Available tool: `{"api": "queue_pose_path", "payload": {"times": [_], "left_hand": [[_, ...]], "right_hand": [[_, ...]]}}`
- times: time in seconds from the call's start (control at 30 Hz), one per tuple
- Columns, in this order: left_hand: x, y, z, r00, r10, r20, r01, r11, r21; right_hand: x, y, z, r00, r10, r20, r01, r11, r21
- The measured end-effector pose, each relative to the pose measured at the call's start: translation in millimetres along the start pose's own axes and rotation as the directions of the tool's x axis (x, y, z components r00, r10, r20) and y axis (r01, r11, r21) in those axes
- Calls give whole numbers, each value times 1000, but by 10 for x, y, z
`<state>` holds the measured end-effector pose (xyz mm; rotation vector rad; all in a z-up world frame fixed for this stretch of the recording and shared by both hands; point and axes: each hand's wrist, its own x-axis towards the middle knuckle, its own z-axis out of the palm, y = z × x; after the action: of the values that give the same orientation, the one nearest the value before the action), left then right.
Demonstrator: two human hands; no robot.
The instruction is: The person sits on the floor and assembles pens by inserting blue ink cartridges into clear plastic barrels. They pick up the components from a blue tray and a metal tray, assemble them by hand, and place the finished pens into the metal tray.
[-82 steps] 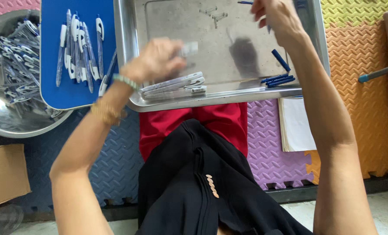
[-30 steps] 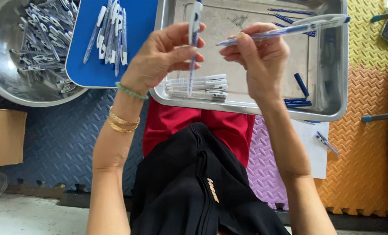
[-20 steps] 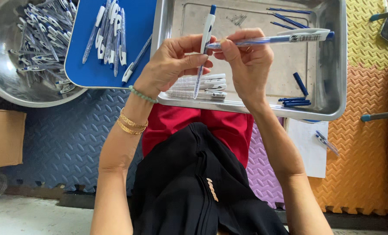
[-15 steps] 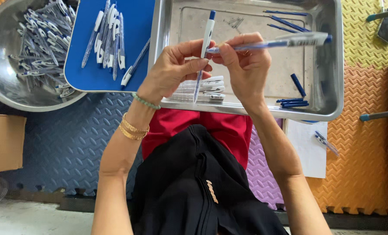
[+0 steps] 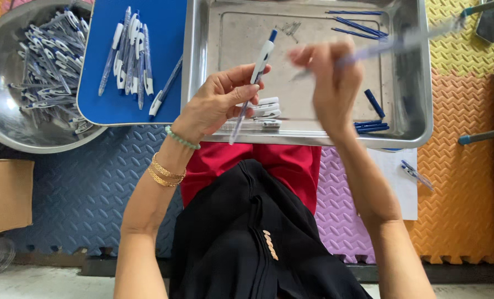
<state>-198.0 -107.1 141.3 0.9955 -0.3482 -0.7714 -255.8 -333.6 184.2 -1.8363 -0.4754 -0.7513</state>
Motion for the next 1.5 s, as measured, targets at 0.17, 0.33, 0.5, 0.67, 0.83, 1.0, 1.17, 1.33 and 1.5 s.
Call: {"api": "queue_pose_path", "payload": {"times": [0.17, 0.33, 0.5, 0.67, 0.83, 1.0, 1.17, 1.33, 1.5], "left_hand": [[31, -58, -32, 981, -17, 191, 22, 999, -28], [41, -69, -67, 964, -115, 238, 103, 993, 65], [-38, -66, -45, 939, -136, 317, 128, 991, 46], [-64, -159, -156, 919, -165, 358, 162, 986, 41], [-32, -198, -169, 914, -209, 348, 235, 971, -34], [148, -28, 123, 955, -263, 134, 210, 925, 317], [451, -20, 289, 994, -110, 8, 83, 794, 603], [772, -173, 231, 1000, -11, -22, 23, 740, 672], [1220, -219, 79, 998, 67, 12, -40, 431, 902]], "right_hand": [[172, 295, -230, 937, 242, 250, -270, 959, 85], [94, 249, -171, 900, 370, 229, -412, 894, 175], [214, 453, -331, 842, 538, 28, -515, 789, 334], [178, 933, -806, 751, 610, -253, -449, 753, 481], [141, 500, -1072, 706, 650, -283, -533, 750, 392], [-5, 689, -1058, 735, 624, -265, -507, 766, 396], [-63, 706, -970, 737, 632, -240, -522, 758, 392], [-152, 793, -1229, 712, 642, -284, -504, 749, 430], [-474, 866, -1948, 767, 556, -320, -568, 820, 63]]}}
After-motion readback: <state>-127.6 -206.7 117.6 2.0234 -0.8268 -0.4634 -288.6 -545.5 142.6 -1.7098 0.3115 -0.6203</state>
